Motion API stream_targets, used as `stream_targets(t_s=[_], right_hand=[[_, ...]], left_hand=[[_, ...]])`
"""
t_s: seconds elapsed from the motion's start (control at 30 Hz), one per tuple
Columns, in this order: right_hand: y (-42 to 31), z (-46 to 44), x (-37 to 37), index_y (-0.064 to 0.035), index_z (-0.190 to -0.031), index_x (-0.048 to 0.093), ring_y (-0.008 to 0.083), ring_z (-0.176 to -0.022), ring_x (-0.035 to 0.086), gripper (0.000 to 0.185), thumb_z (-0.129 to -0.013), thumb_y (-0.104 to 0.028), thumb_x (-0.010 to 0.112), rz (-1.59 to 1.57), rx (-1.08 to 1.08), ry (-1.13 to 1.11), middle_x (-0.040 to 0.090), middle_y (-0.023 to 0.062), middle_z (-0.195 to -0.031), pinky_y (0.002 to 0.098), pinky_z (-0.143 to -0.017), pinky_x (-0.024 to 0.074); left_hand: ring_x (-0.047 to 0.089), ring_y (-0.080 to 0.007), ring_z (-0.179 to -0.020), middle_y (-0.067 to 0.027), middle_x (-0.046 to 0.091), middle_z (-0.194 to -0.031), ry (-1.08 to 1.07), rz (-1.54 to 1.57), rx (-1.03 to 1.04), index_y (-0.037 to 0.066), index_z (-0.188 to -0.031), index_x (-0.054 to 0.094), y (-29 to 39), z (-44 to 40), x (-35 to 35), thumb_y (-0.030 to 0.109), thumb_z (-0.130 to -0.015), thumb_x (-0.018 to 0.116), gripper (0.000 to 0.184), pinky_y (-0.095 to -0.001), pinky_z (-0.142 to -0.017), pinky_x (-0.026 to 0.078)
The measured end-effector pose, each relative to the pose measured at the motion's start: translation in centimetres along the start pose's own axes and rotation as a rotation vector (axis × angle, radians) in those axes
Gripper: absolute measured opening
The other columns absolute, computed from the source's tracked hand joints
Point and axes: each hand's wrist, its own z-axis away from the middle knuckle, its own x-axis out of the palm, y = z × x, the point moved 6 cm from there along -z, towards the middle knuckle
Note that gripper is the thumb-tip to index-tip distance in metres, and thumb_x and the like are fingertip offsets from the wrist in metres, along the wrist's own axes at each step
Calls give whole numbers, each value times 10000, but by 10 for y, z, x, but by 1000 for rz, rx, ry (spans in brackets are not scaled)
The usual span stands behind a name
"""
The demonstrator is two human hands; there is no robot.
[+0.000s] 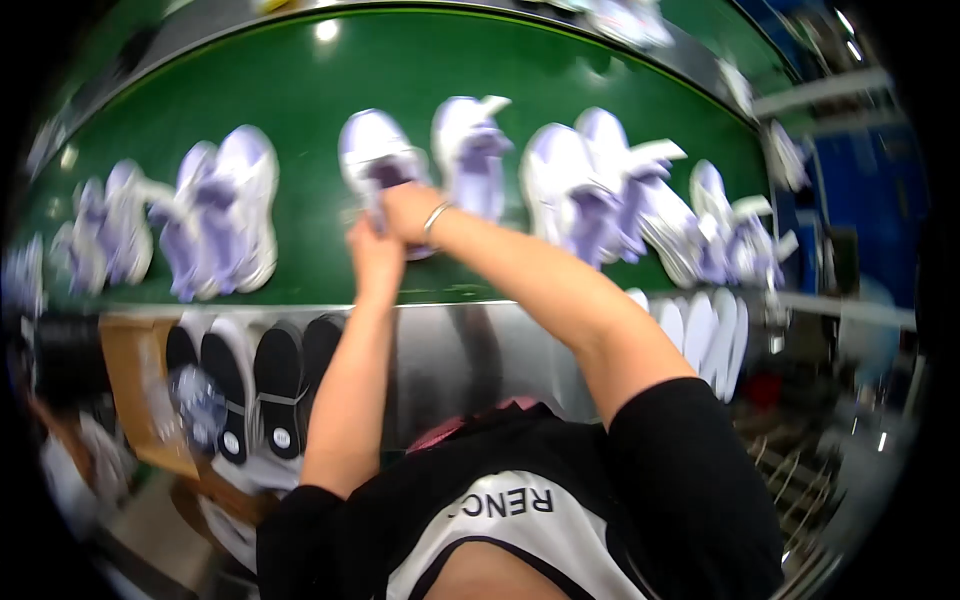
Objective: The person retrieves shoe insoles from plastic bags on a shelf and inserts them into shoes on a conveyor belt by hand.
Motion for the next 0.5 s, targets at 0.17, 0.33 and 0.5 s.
stream_targets(t_s=[0.17,0.33,0.5], right_hand=[[-8,181,-34,-62,-841,543,234,-863,489,190,-652,-71,541,-274,-516,750,525,68,-872,332,-749,387],[146,337,-16,2,-908,537,308,-867,487,213,-720,-75,474,-129,295,835,542,166,-897,365,-763,388],[248,466,24,-7,-899,525,309,-852,485,247,-695,-137,580,-91,828,931,530,147,-882,358,-750,391]], left_hand=[[511,-161,-651,-111,572,-744,-66,-160,194,-81,-854,531,17,-30,-23,-10,-632,464,242,-274,-616,427],[500,-299,-900,-211,513,-997,252,-707,370,-61,-1068,456,28,-51,-66,53,-662,494,424,-350,-812,374],[427,-351,-1018,-243,464,-1064,44,-599,817,-57,-1104,419,113,23,35,180,-665,602,532,-394,-896,300]])
